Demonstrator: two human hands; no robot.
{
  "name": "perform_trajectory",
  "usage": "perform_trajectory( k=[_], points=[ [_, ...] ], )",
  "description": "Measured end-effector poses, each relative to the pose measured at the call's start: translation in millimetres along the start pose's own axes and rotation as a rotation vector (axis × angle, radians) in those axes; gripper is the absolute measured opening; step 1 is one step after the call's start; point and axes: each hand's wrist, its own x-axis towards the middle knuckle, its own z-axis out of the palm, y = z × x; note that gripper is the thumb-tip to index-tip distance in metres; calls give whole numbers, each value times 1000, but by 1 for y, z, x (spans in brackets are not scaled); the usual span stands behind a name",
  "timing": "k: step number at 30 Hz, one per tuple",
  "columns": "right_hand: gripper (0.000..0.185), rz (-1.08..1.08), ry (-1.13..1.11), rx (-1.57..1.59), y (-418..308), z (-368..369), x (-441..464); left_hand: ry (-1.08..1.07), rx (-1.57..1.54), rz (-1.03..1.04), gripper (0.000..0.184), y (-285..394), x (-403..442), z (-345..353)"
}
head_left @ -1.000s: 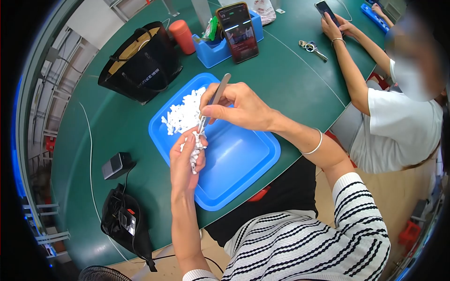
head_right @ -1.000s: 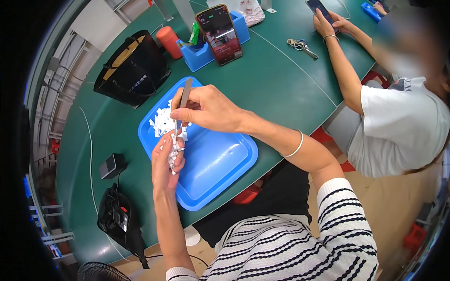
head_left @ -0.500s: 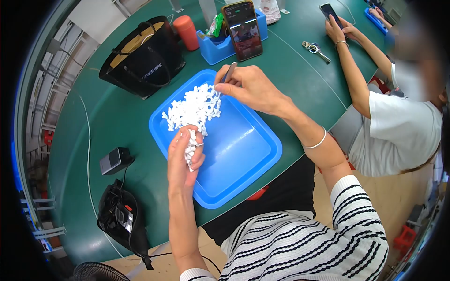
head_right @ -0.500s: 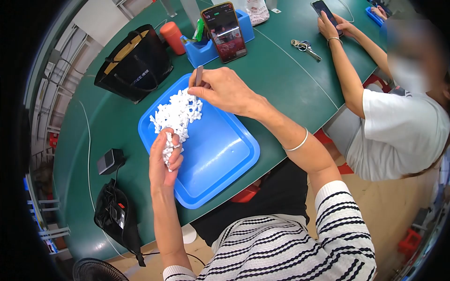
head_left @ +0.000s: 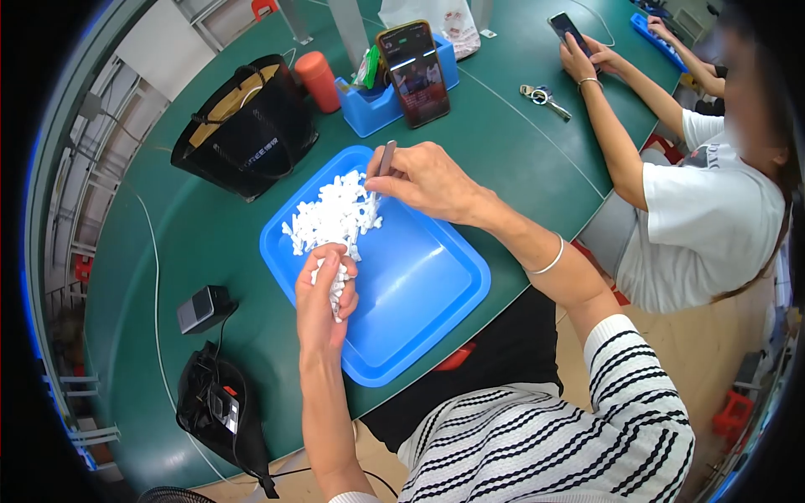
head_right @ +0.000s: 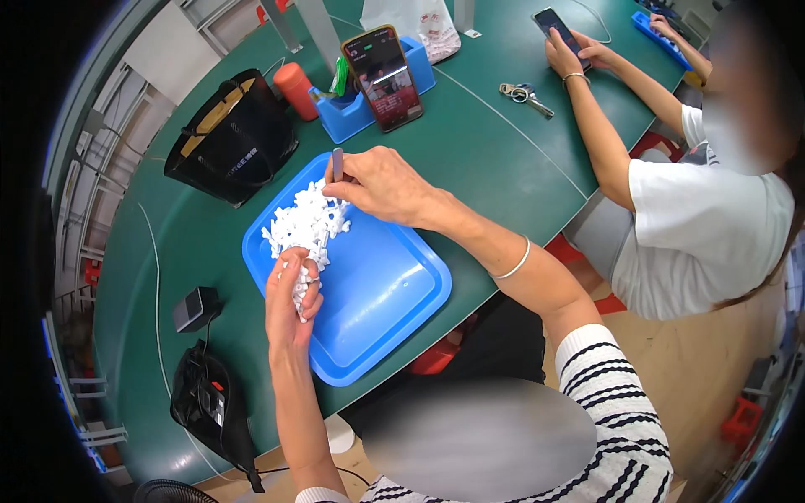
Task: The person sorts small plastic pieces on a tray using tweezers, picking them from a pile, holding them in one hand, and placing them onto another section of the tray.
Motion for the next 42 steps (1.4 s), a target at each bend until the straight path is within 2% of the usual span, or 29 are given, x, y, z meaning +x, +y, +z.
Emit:
perform_trajectory(
  k=[1,3,4,6,9,17,23,28,32,34,36,38,41,42],
  points=[
    [14,-2,7,-8,-2,0,-1,44,60,23,18,0,0,2],
    [16,73,58,405,-5,2,-2,107,154,58,28,-2,0,4],
    [17,75,34,487,-10,0,-4,100,156,60,28,-2,-1,5],
    [17,50,34,614,-13,6,-6,134,287,82,32,-2,-1,8],
    [17,59,6,703,-16,17,-11,126,298,97,35,-6,-1,8],
    [17,25,0,719,-16,24,-13,126,343,130,31,-9,-2,9],
    [17,-88,9,504,-19,27,-16,136,361,156,29,-11,-1,7],
    [16,100,-18,792,-13,25,-13,63,351,146,29,-7,-4,12],
    [16,129,17,840,-14,18,-10,40,307,132,30,-4,-6,8],
    [17,137,91,877,-10,9,-4,63,169,104,29,0,-6,7],
    [19,51,179,803,-4,4,0,63,124,101,30,3,-6,2],
    [19,102,112,738,-2,-1,0,-34,-110,88,30,2,-4,-5],
    [18,80,-38,355,4,3,-1,-101,-283,68,29,2,-4,-6],
    [18,81,-38,355,3,4,-2,-100,-283,68,29,1,-4,-6]
  ],
)
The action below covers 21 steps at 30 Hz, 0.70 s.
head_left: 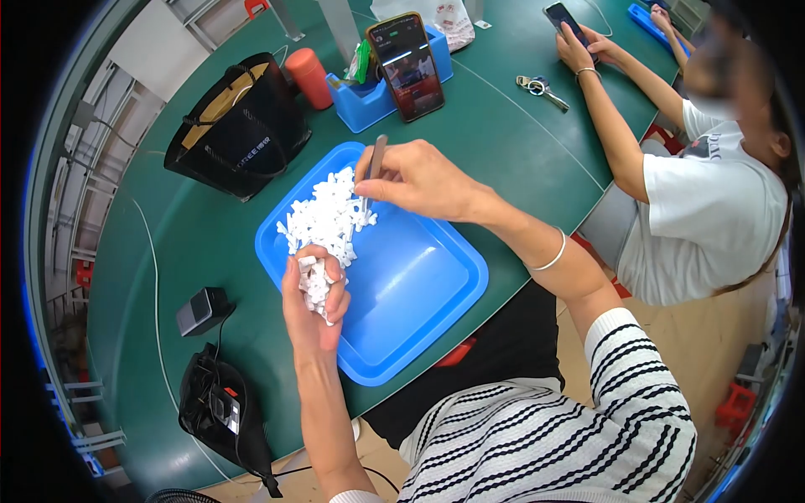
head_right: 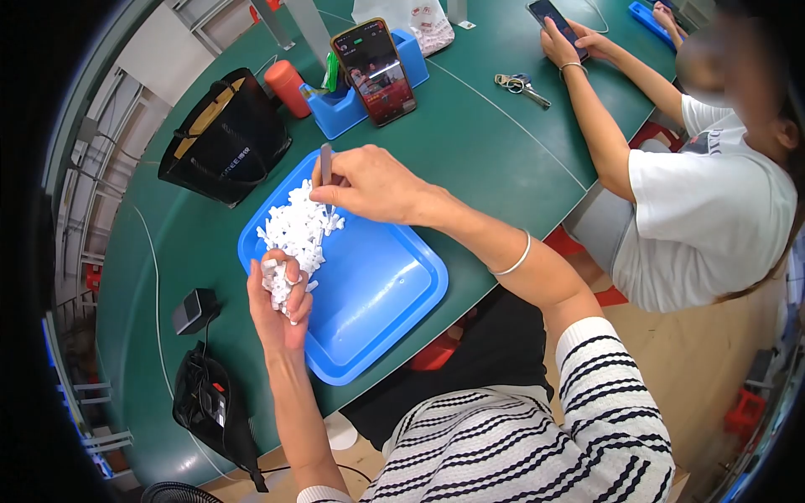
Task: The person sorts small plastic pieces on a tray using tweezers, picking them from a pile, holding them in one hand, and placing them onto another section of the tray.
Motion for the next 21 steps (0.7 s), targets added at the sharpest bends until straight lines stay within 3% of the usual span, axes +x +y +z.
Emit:
perform_trajectory(
  k=[2,21],
  points=[
    [18,-44,-12,-273,-3,2,-1,-25,1,10,26,-1,0,0],
    [19,-112,-14,-361,7,6,0,34,161,6,19,-2,3,-2]
  ],
)
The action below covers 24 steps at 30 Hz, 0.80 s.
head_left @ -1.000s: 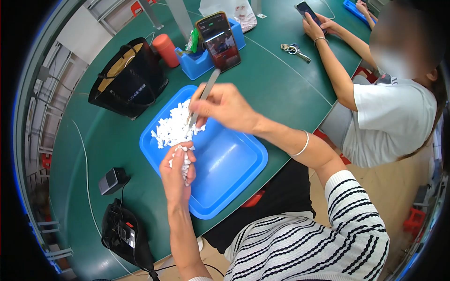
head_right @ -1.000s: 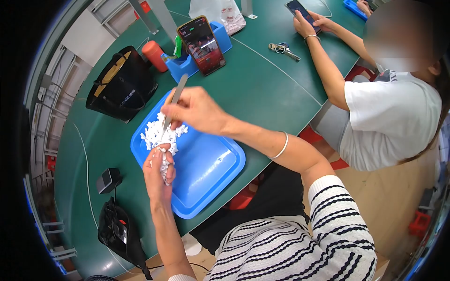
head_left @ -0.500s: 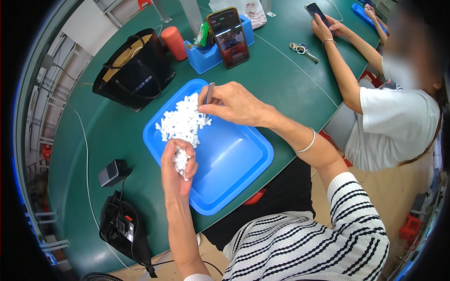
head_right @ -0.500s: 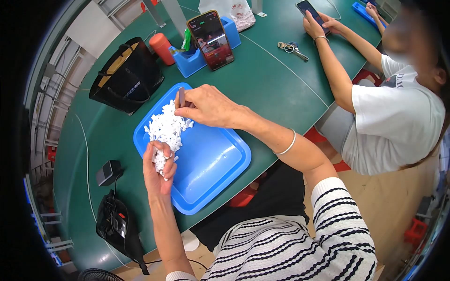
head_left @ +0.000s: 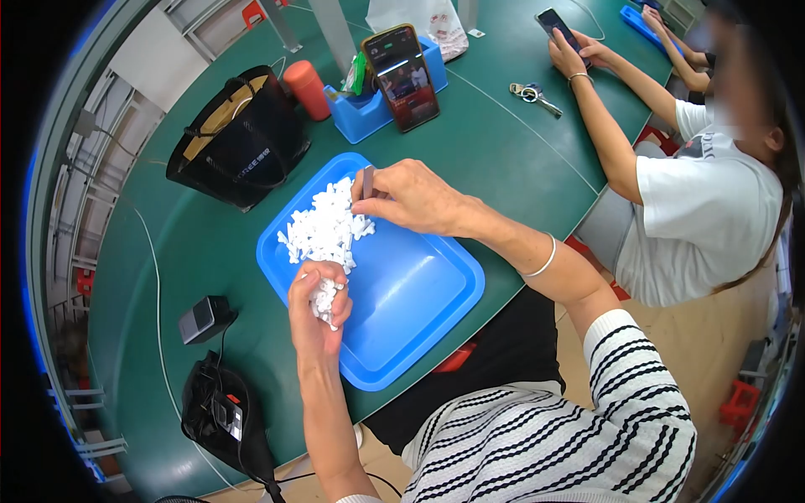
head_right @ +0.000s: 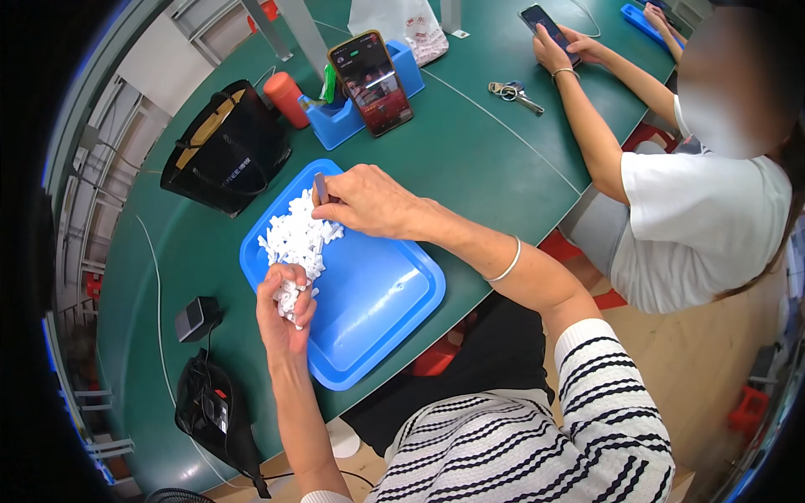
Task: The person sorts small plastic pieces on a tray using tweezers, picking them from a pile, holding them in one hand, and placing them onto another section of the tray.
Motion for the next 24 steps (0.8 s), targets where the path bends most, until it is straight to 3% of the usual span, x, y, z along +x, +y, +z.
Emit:
perform_trajectory(
  k=[3,5,8,14,24],
  points=[
    [18,26,9,13,-10,-6,-1,22,16,14,19,0,0,0],
    [16,124,68,380,-18,-9,-2,75,27,10,20,-1,1,-2],
    [15,66,124,596,-20,-3,-3,181,154,3,22,1,0,11],
    [14,17,113,613,-23,9,-9,184,381,8,25,-5,1,16],
    [17,-120,118,416,-30,16,-12,229,405,80,25,-11,3,8]
  ],
)
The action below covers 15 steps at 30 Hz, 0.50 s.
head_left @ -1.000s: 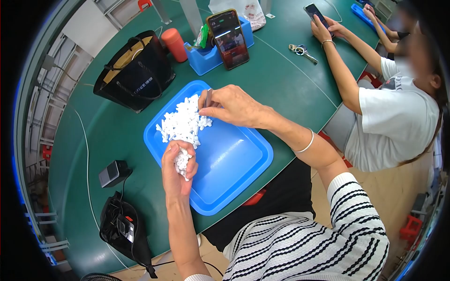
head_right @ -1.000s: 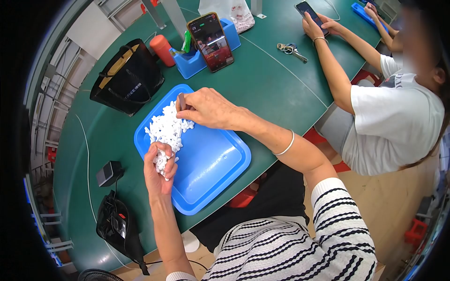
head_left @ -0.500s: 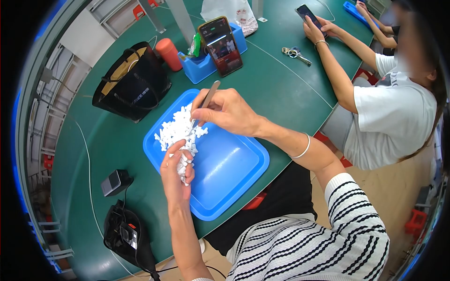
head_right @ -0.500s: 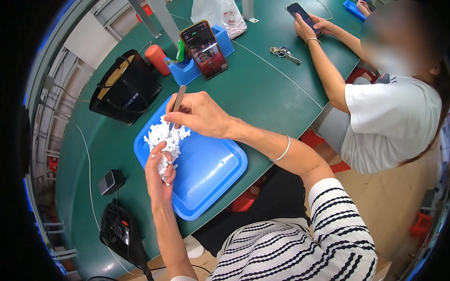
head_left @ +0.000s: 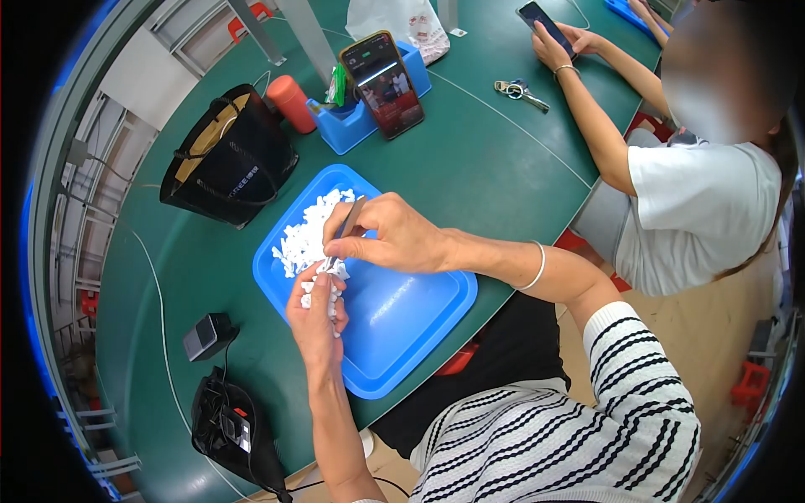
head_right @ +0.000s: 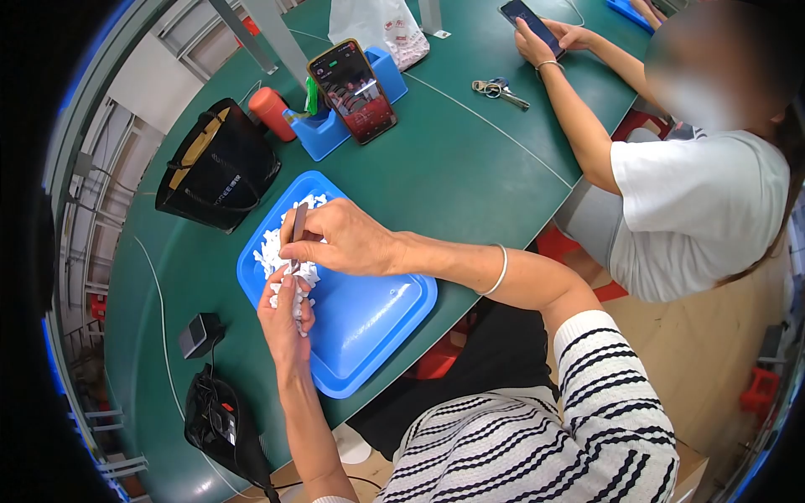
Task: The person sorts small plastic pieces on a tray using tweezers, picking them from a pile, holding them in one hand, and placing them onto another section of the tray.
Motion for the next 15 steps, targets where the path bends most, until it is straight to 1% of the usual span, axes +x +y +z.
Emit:
perform_trajectory(
  k=[5,7,8,10,11,13,15],
  points=[
    [17,4,12,40,2,0,-1,-3,3,16,27,0,-1,0],
    [19,75,4,138,3,0,-1,-1,-5,22,27,2,-2,1],
    [19,75,5,138,4,0,-1,-11,-8,22,27,4,-3,2],
    [20,144,5,257,6,0,-1,-22,-11,22,27,5,-3,3],
    [20,144,6,257,8,0,-1,-10,-4,18,26,5,-3,2],
    [21,205,22,379,12,1,-1,2,2,15,26,5,-3,1],
    [21,240,15,398,12,-1,-1,-2,15,19,26,4,-3,0]
  ],
)
